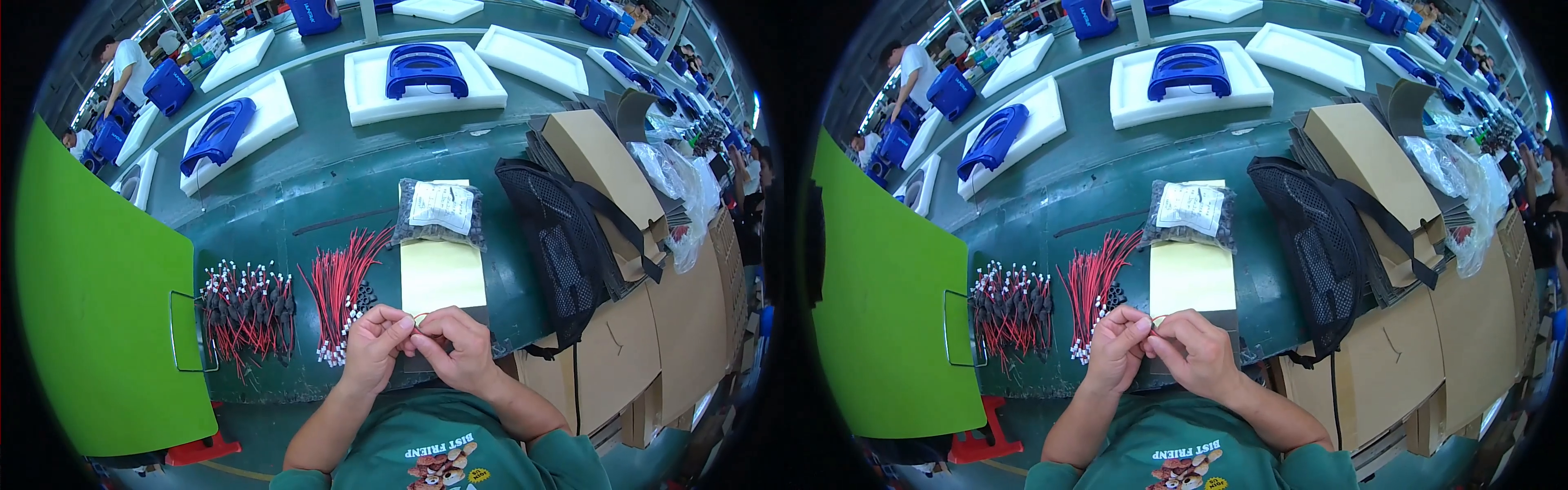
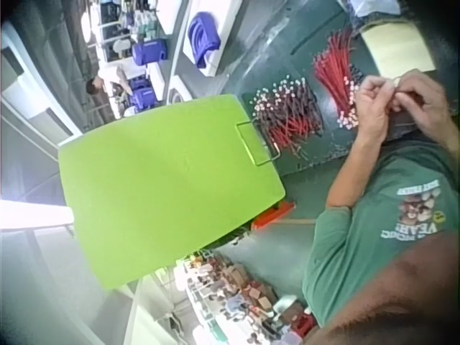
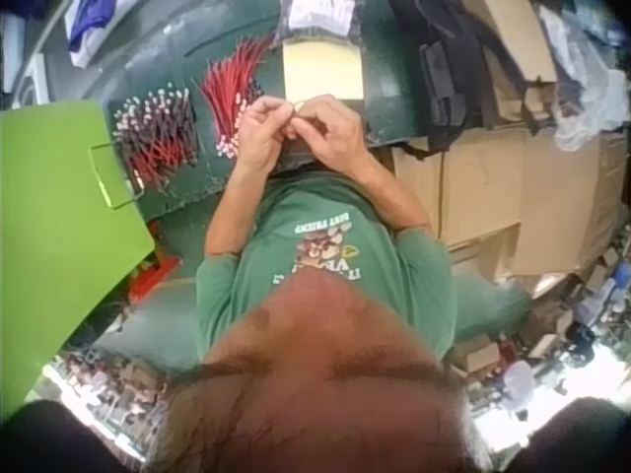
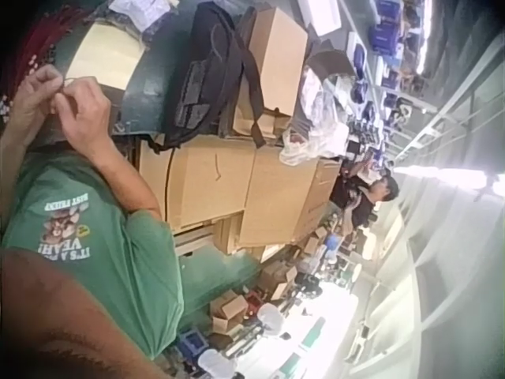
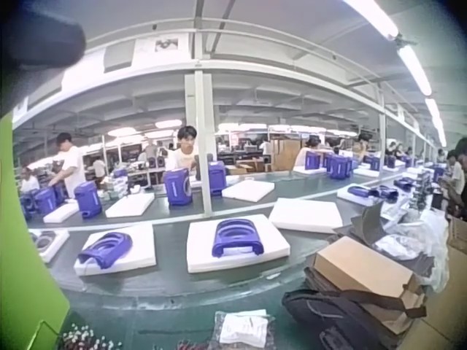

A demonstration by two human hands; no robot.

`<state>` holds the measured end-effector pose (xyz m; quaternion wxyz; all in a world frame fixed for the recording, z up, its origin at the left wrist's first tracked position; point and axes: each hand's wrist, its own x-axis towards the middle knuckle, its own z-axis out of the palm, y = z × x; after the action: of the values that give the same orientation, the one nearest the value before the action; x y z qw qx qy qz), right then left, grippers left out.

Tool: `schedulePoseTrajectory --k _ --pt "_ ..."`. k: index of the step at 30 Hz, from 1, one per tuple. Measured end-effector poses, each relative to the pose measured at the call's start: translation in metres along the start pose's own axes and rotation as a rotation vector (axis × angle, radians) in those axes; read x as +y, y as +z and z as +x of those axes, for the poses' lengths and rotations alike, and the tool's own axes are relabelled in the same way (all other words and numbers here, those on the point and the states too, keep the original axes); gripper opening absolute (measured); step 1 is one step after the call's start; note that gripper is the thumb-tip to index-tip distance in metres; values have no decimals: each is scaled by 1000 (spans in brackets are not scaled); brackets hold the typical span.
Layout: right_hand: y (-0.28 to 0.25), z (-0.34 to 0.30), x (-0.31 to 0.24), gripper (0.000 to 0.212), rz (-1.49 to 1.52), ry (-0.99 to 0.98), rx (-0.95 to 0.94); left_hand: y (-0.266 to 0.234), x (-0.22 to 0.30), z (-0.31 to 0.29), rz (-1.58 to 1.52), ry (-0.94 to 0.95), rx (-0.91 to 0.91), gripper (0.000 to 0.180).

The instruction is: The person assembles electronic wire harnesses by hand, attaching connectors and labels to wires.

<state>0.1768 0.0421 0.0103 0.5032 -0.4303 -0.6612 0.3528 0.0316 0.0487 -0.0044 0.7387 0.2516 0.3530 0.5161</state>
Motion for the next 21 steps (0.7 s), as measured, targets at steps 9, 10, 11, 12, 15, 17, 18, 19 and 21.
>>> schedulePoseTrajectory --k 9,10,11,12,15,17,18,19,21 --pt "-3 -4 10 7 -5 -63 29 3 0 1 54 18 26 9" --pt "-2 -4 7 10 50 -27 42 3 0 0 61 68 13 9" --pt "-2 -4 5 12 105 9 54 3 0 -1 68 119 1 9" --pt "-1 -4 3 12 105 12 47 3 0 -3 64 120 6 9" --pt "-2 0 3 15 185 91 17 2 2 -4 166 220 -22 9" --pt "0 1 6 18 176 40 9 1 5 -4 219 244 -35 8" --pt "1 3 5 18 174 41 6 1 6 -5 216 245 -34 8" --pt "2 4 1 19 218 -21 43 0 7 -6 127 198 -26 8" --pt "2 5 -3 20 260 -83 76 -1 11 -8 34 151 -16 9"
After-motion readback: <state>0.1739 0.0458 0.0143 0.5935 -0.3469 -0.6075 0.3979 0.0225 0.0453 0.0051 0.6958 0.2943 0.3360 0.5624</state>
